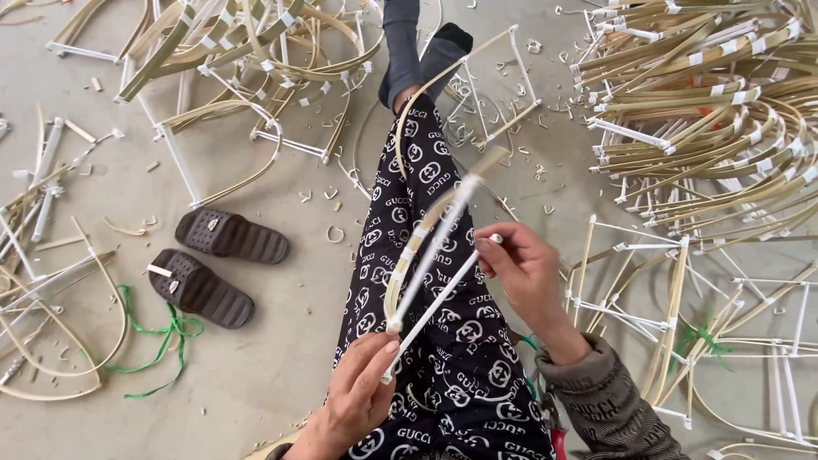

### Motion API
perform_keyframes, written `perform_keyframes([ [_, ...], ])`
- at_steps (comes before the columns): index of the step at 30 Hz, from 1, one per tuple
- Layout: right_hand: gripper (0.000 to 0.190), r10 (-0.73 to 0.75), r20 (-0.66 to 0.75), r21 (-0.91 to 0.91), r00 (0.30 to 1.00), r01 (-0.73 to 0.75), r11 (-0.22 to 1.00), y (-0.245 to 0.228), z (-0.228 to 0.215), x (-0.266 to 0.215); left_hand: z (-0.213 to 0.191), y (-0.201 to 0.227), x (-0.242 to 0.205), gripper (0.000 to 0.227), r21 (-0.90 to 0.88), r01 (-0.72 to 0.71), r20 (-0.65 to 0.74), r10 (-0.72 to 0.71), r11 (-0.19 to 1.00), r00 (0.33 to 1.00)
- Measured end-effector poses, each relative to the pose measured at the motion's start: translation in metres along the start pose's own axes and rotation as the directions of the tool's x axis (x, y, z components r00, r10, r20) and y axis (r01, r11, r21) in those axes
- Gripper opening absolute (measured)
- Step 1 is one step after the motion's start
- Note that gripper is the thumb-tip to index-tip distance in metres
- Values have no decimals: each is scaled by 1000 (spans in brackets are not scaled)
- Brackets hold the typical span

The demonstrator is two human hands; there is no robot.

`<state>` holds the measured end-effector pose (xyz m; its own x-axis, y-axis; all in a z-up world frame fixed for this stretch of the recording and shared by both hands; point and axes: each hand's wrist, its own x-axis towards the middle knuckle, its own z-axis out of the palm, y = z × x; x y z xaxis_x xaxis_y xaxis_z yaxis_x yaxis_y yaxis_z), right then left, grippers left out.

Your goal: Assembling and weaving plastic components for furniture frames.

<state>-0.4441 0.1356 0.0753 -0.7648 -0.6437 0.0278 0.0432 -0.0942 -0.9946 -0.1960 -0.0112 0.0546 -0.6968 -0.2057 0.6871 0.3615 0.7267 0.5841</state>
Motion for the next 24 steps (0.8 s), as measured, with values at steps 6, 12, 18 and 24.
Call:
perform_keyframes([
  [6, 14, -386, 15, -346, 923, 367, 864, -61, -12, -26, -16, 45, 43, 67, -6, 305, 270, -292, 952, 917],
  [12, 16, -381, 155, -456, 911, 409, 791, -73, 12, -39, -37, 83, 107, 67, -239, 337, 298, -262, 911, 918],
  [18, 21, -483, 351, -471, 802, 597, 650, -89, 32, -49, 9, 65, 113, 49, -427, 626, 294, -554, 653, 779],
  [24, 21, -436, 329, -692, 837, 528, 492, -143, 13, -67, 39, 58, 93, 29, -480, 649, 327, -566, 590, 757],
])
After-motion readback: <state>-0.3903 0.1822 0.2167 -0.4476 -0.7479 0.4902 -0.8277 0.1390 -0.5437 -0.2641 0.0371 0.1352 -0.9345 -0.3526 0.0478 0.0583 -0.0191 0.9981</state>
